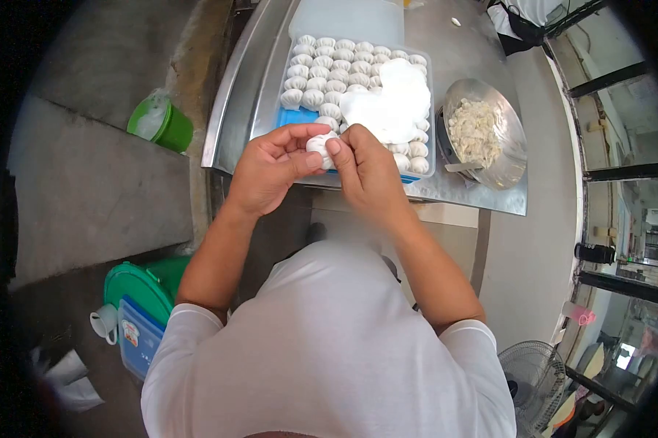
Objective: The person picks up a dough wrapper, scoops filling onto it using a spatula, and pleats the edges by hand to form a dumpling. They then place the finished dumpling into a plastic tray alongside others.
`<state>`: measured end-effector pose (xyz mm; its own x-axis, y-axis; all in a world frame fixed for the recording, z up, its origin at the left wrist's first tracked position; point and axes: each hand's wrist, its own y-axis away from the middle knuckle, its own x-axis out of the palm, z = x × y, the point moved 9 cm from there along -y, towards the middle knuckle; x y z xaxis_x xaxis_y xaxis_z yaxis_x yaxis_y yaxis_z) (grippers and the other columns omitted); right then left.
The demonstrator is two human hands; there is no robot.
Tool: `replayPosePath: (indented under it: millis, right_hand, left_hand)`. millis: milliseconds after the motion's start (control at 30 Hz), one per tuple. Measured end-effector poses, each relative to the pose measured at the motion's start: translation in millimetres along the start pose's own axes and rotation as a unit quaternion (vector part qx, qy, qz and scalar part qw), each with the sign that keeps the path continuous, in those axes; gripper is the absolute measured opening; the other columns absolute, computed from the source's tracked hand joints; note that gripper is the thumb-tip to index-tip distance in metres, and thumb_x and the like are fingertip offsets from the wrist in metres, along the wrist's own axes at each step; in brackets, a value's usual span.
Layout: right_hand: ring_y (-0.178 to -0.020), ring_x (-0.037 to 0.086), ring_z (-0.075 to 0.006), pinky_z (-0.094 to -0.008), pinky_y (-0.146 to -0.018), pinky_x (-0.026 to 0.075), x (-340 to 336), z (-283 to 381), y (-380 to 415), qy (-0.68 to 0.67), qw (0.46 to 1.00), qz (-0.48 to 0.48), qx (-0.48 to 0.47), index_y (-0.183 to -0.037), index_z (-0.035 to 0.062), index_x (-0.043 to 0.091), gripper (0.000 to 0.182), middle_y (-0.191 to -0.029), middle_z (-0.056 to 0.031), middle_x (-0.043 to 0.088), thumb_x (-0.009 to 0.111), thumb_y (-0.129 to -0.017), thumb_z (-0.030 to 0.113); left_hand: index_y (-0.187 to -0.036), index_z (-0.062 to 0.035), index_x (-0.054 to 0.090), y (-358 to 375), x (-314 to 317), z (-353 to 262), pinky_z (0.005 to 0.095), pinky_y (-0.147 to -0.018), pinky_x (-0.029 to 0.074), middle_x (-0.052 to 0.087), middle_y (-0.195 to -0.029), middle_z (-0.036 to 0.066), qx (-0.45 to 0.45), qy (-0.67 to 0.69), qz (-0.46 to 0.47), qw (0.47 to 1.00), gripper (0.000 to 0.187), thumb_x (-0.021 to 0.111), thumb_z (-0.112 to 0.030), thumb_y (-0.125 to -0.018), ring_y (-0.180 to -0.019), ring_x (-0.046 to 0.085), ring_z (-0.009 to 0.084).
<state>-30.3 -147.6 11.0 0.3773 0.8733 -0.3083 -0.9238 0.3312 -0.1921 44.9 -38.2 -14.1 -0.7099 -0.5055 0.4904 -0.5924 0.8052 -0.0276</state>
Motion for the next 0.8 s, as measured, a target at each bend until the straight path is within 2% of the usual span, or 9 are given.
replayPosePath:
  millis: [67, 133, 267, 367, 433, 467, 500, 567, 800]
  right_hand:
    - [-0.069, 0.042, -0.0087, -0.0264, -0.06, 0.038, 1.5, 1.8, -2.3, 0.01, 0.999, -0.026, -0.028, -0.086, 0.002, 0.052, 0.031, -0.073, -0.0004, 0.048, 0.058, -0.105, 0.027]
    - [-0.07, 0.043, -0.0092, -0.0271, -0.06, 0.039, 7.7, -9.3, -3.8, -0.023, 0.999, -0.007, 0.022, -0.089, 0.0008, 0.053, 0.031, -0.074, -0.0009, 0.051, 0.058, -0.104, 0.027]
    - [-0.071, 0.045, -0.0091, -0.0274, -0.062, 0.041, 1.5, -16.3, -13.6, -0.035, 0.994, 0.009, 0.104, -0.094, -0.0008, 0.056, 0.03, -0.075, -0.001, 0.054, 0.059, -0.104, 0.027]
    - [-0.07, 0.05, -0.0114, -0.029, -0.064, 0.044, -17.7, -15.3, -27.0, -0.011, 0.997, 0.0, 0.083, -0.097, -0.0002, 0.062, 0.023, -0.077, -0.0038, 0.058, 0.063, -0.101, 0.022]
    - [-0.068, 0.057, -0.0175, -0.0308, -0.065, 0.047, -22.6, 1.8, -41.1, 0.161, 0.987, 0.009, -0.015, -0.095, 0.0022, 0.068, 0.014, -0.08, -0.0083, 0.063, 0.068, -0.095, 0.016]
    - [-0.073, 0.061, -0.027, -0.0359, -0.069, 0.05, -20.7, 4.6, -51.6, 0.193, 0.981, 0.006, -0.022, -0.092, 0.0057, 0.073, 0.008, -0.087, -0.0121, 0.067, 0.07, -0.089, 0.013]
    - [-0.073, 0.061, -0.027, -0.0359, -0.069, 0.05, -17.9, -2.2, -64.2, 0.191, 0.981, 0.006, -0.022, -0.092, 0.0057, 0.073, 0.008, -0.087, -0.0121, 0.067, 0.07, -0.089, 0.013]
    - [-0.081, 0.061, -0.0323, -0.0408, -0.075, 0.052, -1.5, -5.2, -84.0, 0.324, 0.936, 0.022, -0.139, -0.094, 0.0084, 0.075, 0.009, -0.09, -0.0123, 0.069, 0.071, -0.087, 0.013]
    - [-0.084, 0.06, -0.0351, -0.045, -0.078, 0.052, 10.1, -35.3, -101.3, 0.387, 0.911, 0.058, -0.128, -0.093, 0.012, 0.078, 0.012, -0.088, -0.0119, 0.068, 0.072, -0.083, 0.013]
  left_hand:
    - [-0.125, 0.0046, 0.063, -3.0, -6.9, 4.7, 0.0276, -0.086, 0.056, 0.068, -0.113, 0.011, -0.005, 0.006, -0.003, 1.0, 0.039, 0.075, -0.003, -0.088, -0.101, 0.066, 0.0148]
    - [-0.123, 0.0045, 0.064, -6.3, -17.5, 6.8, 0.0268, -0.085, 0.056, 0.068, -0.113, 0.011, -0.008, 0.009, -0.009, 1.0, 0.04, 0.077, -0.002, -0.086, -0.1, 0.067, 0.0147]
    - [-0.119, 0.004, 0.065, -17.8, -53.3, -22.4, 0.025, -0.083, 0.054, 0.07, -0.104, 0.008, 0.048, -0.209, -0.075, 0.974, 0.038, 0.079, -0.003, -0.084, -0.093, 0.066, 0.012]
    - [-0.117, 0.0029, 0.065, -29.4, -64.8, -51.3, 0.0269, -0.08, 0.054, 0.071, -0.097, 0.008, 0.082, -0.383, -0.096, 0.915, 0.037, 0.078, -0.003, -0.083, -0.086, 0.066, 0.0131]
    - [-0.118, 0.0, 0.066, -36.4, -46.8, -69.4, 0.0302, -0.077, 0.054, 0.071, -0.096, 0.009, 0.116, -0.587, -0.082, 0.797, 0.04, 0.079, -0.004, -0.08, -0.081, 0.066, 0.0168]
    - [-0.117, -0.0033, 0.067, -43.9, -51.7, -64.3, 0.0339, -0.076, 0.053, 0.071, -0.095, 0.012, 0.093, -0.578, -0.088, 0.806, 0.041, 0.08, -0.006, -0.078, -0.08, 0.067, 0.0226]
    - [-0.117, -0.0033, 0.067, -50.8, -54.6, -61.1, 0.0339, -0.076, 0.053, 0.071, -0.095, 0.012, 0.092, -0.579, -0.088, 0.805, 0.041, 0.08, -0.006, -0.078, -0.08, 0.067, 0.0226]
    - [-0.113, -0.0047, 0.068, -61.6, -48.3, -49.9, 0.037, -0.076, 0.054, 0.071, -0.094, 0.014, 0.11, -0.649, -0.038, 0.752, 0.037, 0.079, -0.007, -0.078, -0.082, 0.068, 0.0278]
    - [-0.109, -0.0066, 0.07, -73.4, -36.3, -27.0, 0.0436, -0.08, 0.053, 0.067, -0.094, 0.015, 0.13, -0.693, 0.0, 0.709, 0.03, 0.075, -0.004, -0.079, -0.088, 0.066, 0.0363]
